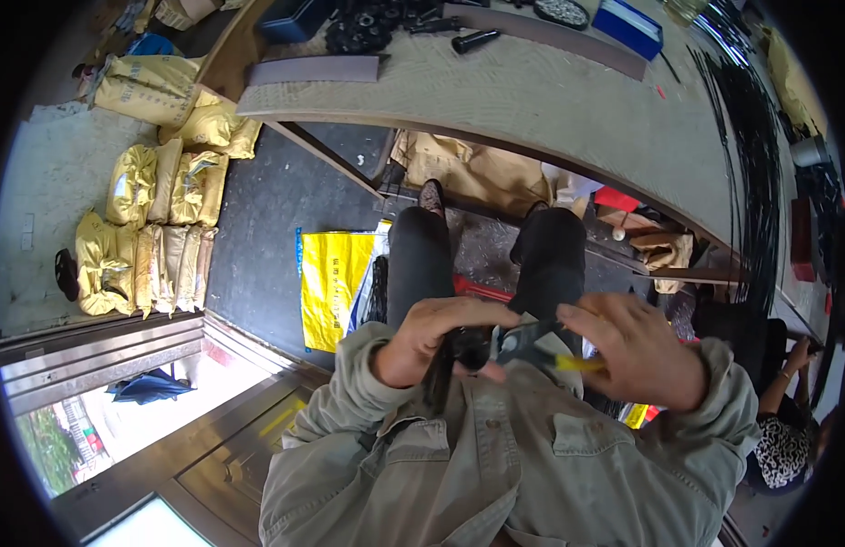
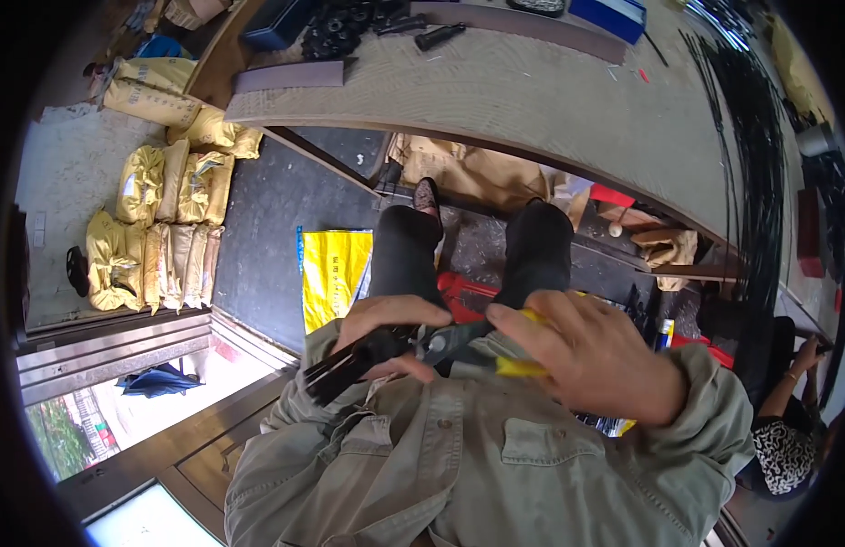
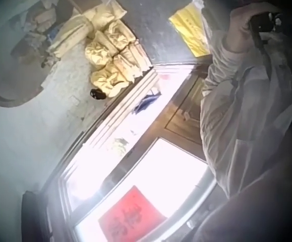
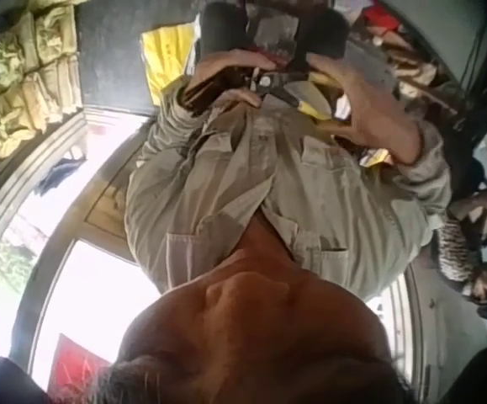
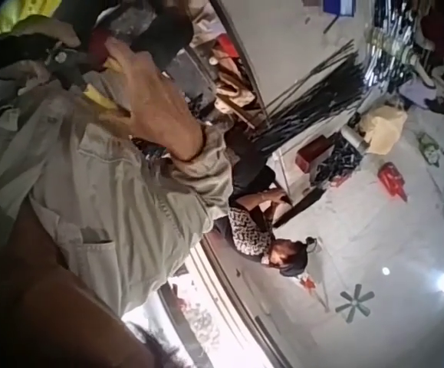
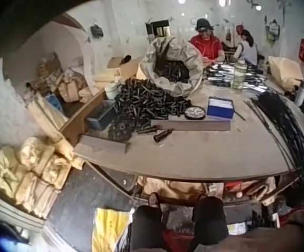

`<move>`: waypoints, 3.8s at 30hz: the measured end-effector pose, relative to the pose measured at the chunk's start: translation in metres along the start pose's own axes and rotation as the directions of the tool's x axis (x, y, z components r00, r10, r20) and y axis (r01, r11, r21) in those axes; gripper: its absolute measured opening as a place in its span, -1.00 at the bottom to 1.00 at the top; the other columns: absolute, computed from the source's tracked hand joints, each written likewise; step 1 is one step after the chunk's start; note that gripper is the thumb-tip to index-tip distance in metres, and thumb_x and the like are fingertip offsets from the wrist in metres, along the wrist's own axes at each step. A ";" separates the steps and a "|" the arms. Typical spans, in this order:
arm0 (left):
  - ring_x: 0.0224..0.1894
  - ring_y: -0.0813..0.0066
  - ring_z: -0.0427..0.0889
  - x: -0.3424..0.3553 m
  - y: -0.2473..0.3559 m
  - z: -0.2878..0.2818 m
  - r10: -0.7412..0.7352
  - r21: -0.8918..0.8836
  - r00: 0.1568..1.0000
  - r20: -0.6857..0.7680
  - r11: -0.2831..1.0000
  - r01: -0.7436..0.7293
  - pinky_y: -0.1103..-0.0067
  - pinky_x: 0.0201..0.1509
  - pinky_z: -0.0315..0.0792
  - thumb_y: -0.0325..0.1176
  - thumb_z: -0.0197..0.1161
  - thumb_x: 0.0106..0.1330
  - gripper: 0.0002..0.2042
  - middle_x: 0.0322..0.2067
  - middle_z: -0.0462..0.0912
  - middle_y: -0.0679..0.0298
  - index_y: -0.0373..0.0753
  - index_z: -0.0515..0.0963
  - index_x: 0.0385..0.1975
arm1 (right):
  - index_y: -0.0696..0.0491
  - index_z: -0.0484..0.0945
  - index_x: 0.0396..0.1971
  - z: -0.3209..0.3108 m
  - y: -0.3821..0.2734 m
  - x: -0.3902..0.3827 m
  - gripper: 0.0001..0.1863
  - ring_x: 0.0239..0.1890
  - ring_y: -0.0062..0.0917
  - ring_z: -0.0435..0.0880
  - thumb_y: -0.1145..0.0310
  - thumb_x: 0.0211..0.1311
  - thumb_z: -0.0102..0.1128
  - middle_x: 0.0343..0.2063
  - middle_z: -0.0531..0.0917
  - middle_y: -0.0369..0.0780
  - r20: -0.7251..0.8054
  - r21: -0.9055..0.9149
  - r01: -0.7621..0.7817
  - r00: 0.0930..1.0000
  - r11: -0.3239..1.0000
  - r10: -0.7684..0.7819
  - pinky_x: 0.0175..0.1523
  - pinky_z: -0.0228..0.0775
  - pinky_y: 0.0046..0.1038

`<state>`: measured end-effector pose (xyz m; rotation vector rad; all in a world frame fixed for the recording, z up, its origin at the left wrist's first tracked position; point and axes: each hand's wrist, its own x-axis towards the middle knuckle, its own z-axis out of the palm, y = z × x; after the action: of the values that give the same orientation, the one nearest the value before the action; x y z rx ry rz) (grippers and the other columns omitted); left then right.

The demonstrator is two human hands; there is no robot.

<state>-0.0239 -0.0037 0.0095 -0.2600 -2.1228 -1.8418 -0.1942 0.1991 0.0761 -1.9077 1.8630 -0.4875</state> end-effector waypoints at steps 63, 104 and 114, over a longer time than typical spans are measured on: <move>-0.26 0.28 0.67 -0.017 0.006 -0.009 -0.248 0.088 0.905 -0.344 0.952 0.294 0.52 -0.12 0.53 -0.61 0.12 0.22 -0.21 -0.38 0.64 0.01 -0.30 -0.29 0.32 | 0.16 0.50 -0.12 0.069 -0.006 0.091 -0.44 -0.14 -0.32 0.45 0.28 -0.16 0.48 -0.16 0.39 -0.10 -0.432 0.736 0.191 0.871 0.650 0.233 -0.05 0.30 -0.43; -0.42 0.46 0.64 -0.008 0.010 -0.014 -0.293 -0.062 0.887 -0.356 0.955 0.291 0.58 -0.28 0.56 -0.55 0.15 0.19 -0.38 -0.35 0.62 0.11 -0.29 0.00 0.23 | -0.06 0.49 0.01 0.062 0.011 0.071 -0.59 0.20 -0.66 0.28 0.19 0.13 0.13 0.12 0.34 -0.46 -0.632 -0.604 -0.212 0.716 0.769 -0.298 0.36 -0.12 -0.17; -0.36 0.62 0.56 -0.016 0.009 -0.022 -0.353 0.052 0.915 -0.195 0.928 0.369 0.67 -0.26 0.40 -0.49 0.34 0.10 -0.24 -0.46 0.57 0.30 -0.34 0.01 0.26 | 0.13 0.45 -0.27 0.042 0.012 0.042 -0.77 -0.22 -0.46 0.52 0.32 0.13 0.17 -0.19 0.45 -0.21 -0.269 -0.204 0.133 0.945 0.970 -0.187 -0.22 0.40 -0.36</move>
<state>-0.0036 -0.0228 0.0151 0.3350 -2.2254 -1.8681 -0.1803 0.1599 0.0326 -2.2248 1.9984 -0.6991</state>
